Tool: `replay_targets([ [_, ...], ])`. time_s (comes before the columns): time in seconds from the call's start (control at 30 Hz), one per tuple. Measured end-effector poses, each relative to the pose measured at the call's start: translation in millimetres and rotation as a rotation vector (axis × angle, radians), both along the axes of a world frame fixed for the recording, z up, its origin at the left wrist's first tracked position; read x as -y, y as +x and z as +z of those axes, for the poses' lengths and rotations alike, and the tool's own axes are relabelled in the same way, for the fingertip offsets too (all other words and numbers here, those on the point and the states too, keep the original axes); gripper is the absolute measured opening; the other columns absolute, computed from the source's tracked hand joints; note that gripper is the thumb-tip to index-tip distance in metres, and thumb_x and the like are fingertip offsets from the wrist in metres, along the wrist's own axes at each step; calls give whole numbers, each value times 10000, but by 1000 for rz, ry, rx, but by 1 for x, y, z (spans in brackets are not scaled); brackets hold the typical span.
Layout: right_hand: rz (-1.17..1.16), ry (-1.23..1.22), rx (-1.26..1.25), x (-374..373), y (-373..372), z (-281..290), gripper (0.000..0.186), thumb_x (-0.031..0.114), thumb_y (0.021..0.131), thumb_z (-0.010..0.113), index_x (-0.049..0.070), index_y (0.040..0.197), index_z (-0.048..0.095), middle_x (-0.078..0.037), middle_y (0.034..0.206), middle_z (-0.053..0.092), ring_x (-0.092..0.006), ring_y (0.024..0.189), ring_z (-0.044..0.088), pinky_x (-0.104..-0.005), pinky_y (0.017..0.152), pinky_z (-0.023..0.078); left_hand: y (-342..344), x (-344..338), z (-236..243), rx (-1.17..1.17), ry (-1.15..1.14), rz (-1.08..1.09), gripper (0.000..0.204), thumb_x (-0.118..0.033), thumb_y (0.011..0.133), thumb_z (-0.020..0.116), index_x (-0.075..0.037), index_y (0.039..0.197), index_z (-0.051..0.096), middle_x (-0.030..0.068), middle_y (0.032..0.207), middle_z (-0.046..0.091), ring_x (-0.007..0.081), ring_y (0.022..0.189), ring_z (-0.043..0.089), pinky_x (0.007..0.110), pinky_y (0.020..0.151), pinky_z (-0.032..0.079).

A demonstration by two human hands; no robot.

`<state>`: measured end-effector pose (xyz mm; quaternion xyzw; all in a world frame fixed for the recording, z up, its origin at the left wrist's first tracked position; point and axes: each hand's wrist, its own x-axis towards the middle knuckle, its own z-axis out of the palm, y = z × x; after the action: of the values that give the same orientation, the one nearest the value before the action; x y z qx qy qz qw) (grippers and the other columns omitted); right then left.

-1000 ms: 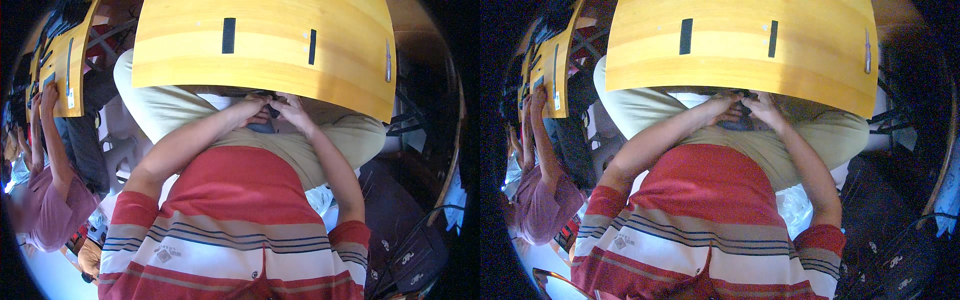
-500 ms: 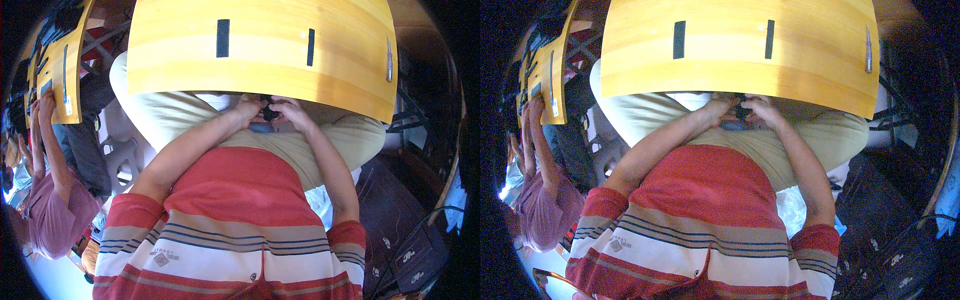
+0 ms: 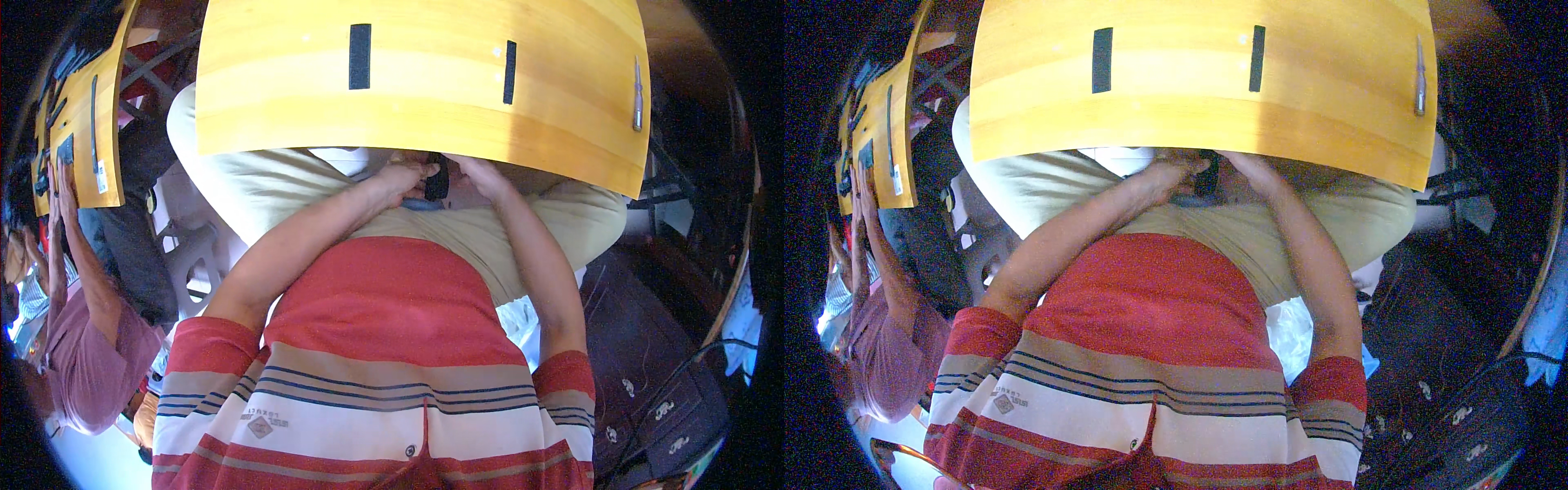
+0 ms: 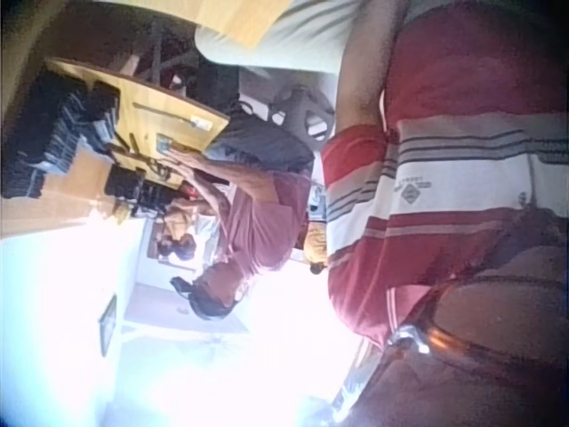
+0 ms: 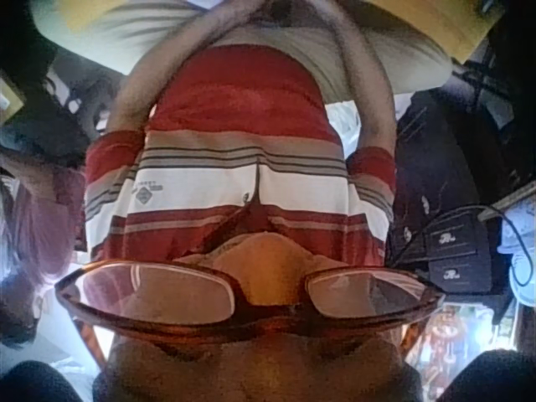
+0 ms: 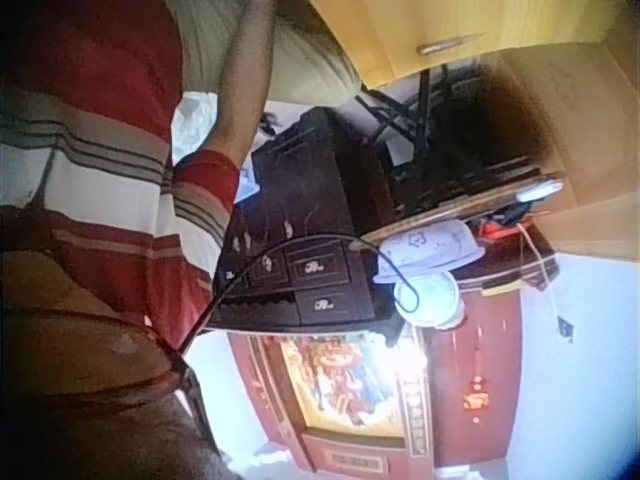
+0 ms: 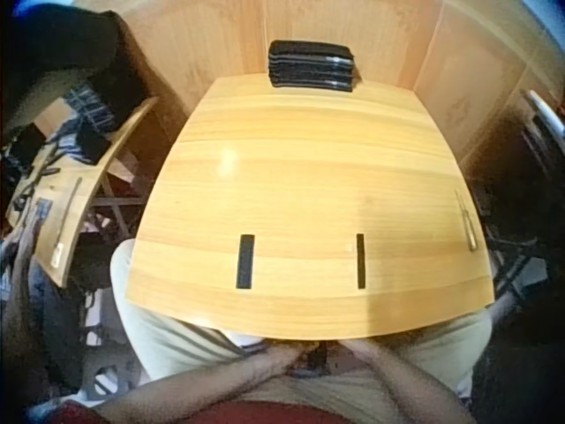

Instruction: Peeling off protective backing from leather straps in a workshop setting.

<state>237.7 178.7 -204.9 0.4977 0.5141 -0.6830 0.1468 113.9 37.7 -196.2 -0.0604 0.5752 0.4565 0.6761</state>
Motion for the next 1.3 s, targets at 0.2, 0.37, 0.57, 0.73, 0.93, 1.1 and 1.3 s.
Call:
replay_targets([
  [0.2,44,242,-140,1,-2,-25,623,505,902,676,97,1353,541,-94,1151,623,-222,985,582,-394,820,498,7,0,4,-80,-32,-61,410,-200,897,744,-55,1238,567,121,1146,644,245,966,643,409,723,592],
  [0.37,14,249,-27,3,5,-36,621,519,921,646,92,1359,538,-85,1139,628,-219,1008,571,-412,865,483,-4,-7,-21,199,10,19,521,-454,971,581,-119,1364,506,99,1276,596,308,1168,559,508,901,505],
  [0.57,50,145,-65,6,14,-66,601,492,964,599,45,1361,539,-102,1255,594,-229,1109,542,-417,935,461,1,-20,-69,316,89,64,537,-494,982,523,-87,1331,528,99,1290,594,262,1174,559,493,962,473],
  [0.73,-1,485,-140,15,0,-47,576,453,940,644,48,1340,558,-96,1201,619,-213,1084,557,-415,924,478,9,-24,-87,310,68,146,532,-476,974,550,-75,1324,535,108,1285,596,270,1181,548,487,954,478],
  [0.93,60,413,-31,12,-28,-6,472,289,844,768,72,1235,615,-75,1079,623,-197,960,575,-376,789,526,13,-24,-90,218,109,255,472,-368,955,622,-51,1297,549,126,1248,603,256,1137,561,458,927,489],
  [1.1,-26,321,10,6,-10,-10,392,263,866,752,95,1193,615,-52,1038,596,-189,913,556,-381,753,522,24,-41,-61,181,36,373,421,-295,959,626,-24,1273,552,133,1180,614,254,1070,588,436,902,498],
  [1.3,-105,127,-94,6,-15,-15,421,274,941,676,100,1301,545,-60,1187,574,-213,1011,550,-413,772,517,17,-27,-109,-189,159,336,401,-277,963,621,-2,1249,563,134,1148,621,244,1036,593,403,888,498],
])
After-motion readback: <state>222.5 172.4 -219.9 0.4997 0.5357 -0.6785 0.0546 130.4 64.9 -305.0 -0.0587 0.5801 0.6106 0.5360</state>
